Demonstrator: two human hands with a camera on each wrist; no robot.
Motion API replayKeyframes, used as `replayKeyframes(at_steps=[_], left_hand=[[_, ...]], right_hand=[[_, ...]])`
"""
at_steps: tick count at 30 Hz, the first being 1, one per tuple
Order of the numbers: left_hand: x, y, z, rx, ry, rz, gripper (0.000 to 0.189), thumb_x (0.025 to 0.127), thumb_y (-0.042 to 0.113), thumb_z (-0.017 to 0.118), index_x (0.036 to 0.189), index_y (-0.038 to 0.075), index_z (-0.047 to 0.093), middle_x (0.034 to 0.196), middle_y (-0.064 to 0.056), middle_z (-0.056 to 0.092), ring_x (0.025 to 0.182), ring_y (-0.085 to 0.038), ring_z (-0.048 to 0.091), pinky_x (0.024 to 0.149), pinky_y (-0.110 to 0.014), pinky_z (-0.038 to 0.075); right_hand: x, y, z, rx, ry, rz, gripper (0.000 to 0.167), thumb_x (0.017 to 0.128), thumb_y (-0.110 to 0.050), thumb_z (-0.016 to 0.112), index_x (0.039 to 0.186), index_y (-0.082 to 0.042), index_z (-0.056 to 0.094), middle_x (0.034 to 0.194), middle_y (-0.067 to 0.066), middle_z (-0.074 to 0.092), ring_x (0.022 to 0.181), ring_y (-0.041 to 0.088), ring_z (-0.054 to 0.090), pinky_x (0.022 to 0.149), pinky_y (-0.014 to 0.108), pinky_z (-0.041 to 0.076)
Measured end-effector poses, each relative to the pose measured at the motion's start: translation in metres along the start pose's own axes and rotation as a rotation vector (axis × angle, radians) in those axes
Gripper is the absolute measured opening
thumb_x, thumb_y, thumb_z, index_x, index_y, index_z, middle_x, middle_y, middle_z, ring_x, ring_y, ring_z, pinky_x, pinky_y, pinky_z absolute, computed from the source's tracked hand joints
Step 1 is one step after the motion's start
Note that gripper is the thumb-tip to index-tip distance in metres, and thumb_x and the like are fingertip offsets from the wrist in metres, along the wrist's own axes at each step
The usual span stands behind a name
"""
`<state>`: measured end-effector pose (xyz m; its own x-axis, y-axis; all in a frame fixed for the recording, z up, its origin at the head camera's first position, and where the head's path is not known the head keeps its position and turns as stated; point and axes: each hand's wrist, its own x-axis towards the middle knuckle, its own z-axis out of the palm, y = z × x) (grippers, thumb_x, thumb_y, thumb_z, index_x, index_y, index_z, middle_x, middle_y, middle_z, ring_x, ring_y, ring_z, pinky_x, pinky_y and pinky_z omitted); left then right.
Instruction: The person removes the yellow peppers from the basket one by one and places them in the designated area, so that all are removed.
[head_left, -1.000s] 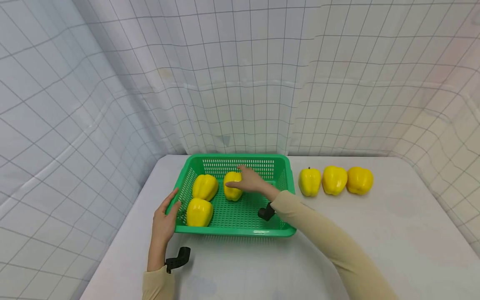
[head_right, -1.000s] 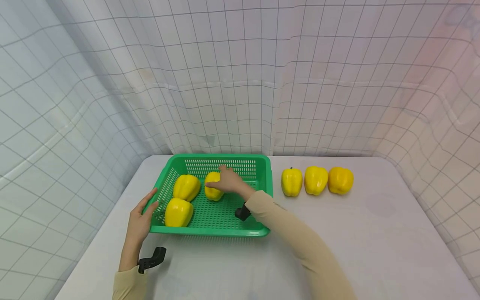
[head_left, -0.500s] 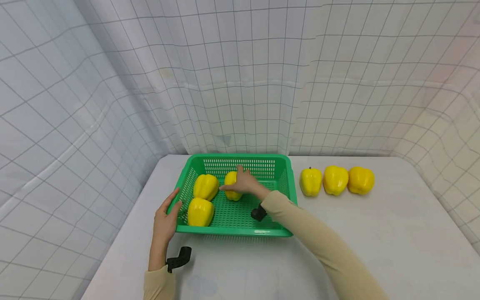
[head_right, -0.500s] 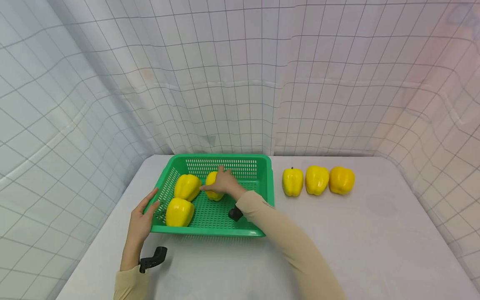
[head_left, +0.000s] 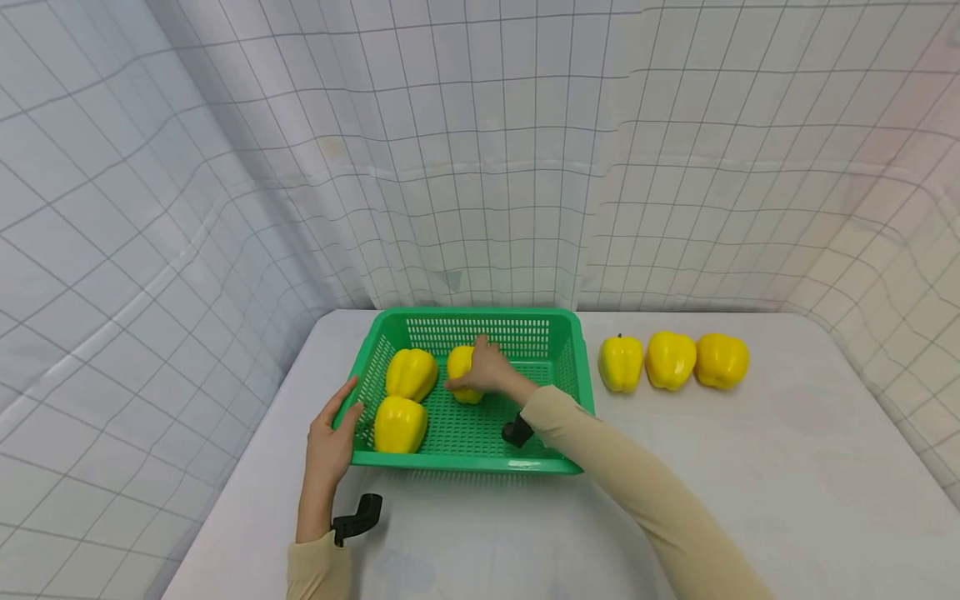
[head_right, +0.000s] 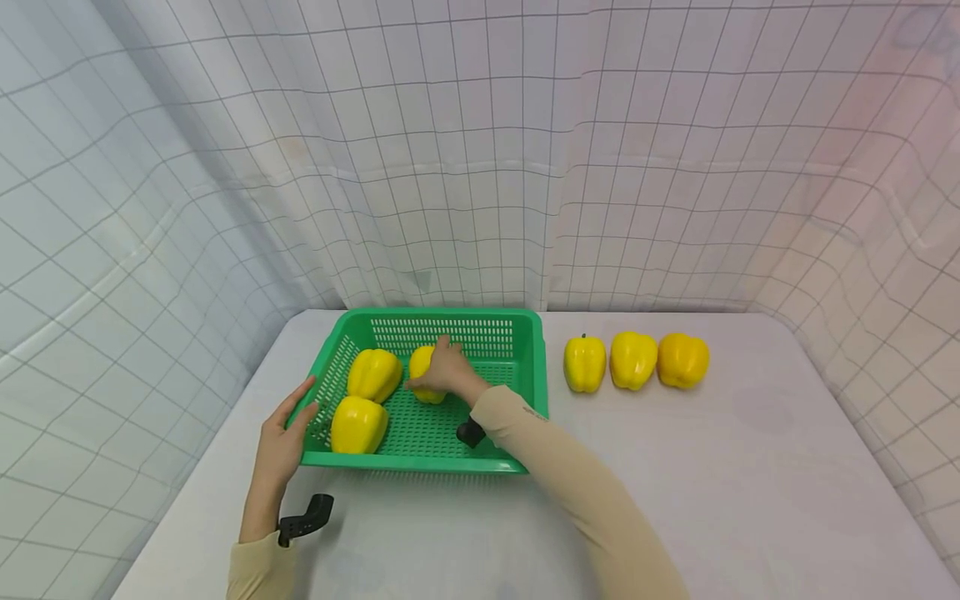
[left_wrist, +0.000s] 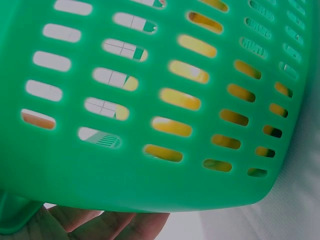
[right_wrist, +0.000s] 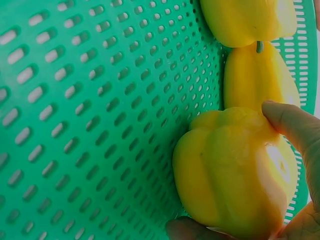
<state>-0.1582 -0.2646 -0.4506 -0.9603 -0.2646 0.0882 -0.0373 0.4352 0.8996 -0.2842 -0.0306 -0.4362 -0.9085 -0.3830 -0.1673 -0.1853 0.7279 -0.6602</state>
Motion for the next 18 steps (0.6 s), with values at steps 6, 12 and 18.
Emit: replayKeyframes(at_steps=[6, 12, 18], left_hand=[[0.000, -0.002, -0.001, 0.008, -0.002, -0.009, 0.047, 0.100, 0.030, 0.049, 0.145, 0.020, 0.043, 0.149, -0.011, 0.033, 0.137, -0.032, 0.025, 0.105, -0.057, 0.023], [0.000, -0.003, -0.002, -0.001, -0.001, -0.006, 0.047, 0.100, 0.031, 0.049, 0.145, 0.019, 0.043, 0.149, -0.011, 0.033, 0.137, -0.032, 0.025, 0.105, -0.058, 0.022], [0.000, -0.003, 0.000, -0.005, -0.002, -0.008, 0.047, 0.100, 0.031, 0.049, 0.145, 0.020, 0.043, 0.149, -0.011, 0.033, 0.137, -0.032, 0.025, 0.106, -0.058, 0.022]], right_hand=[[-0.002, 0.002, 0.000, 0.013, -0.030, -0.007, 0.086, 0.078, -0.039, 0.077, 0.137, 0.000, 0.029, 0.117, 0.022, 0.045, 0.096, 0.030, 0.054, 0.079, 0.040, 0.049], [-0.007, 0.003, -0.004, -0.027, -0.084, -0.006, 0.091, 0.075, -0.038, 0.080, 0.138, 0.003, 0.029, 0.119, 0.023, 0.048, 0.100, 0.029, 0.055, 0.082, 0.039, 0.049], [-0.011, 0.010, -0.012, -0.056, -0.157, -0.034, 0.098, 0.074, -0.039, 0.081, 0.140, 0.007, 0.026, 0.122, 0.021, 0.051, 0.106, 0.028, 0.053, 0.088, 0.038, 0.046]])
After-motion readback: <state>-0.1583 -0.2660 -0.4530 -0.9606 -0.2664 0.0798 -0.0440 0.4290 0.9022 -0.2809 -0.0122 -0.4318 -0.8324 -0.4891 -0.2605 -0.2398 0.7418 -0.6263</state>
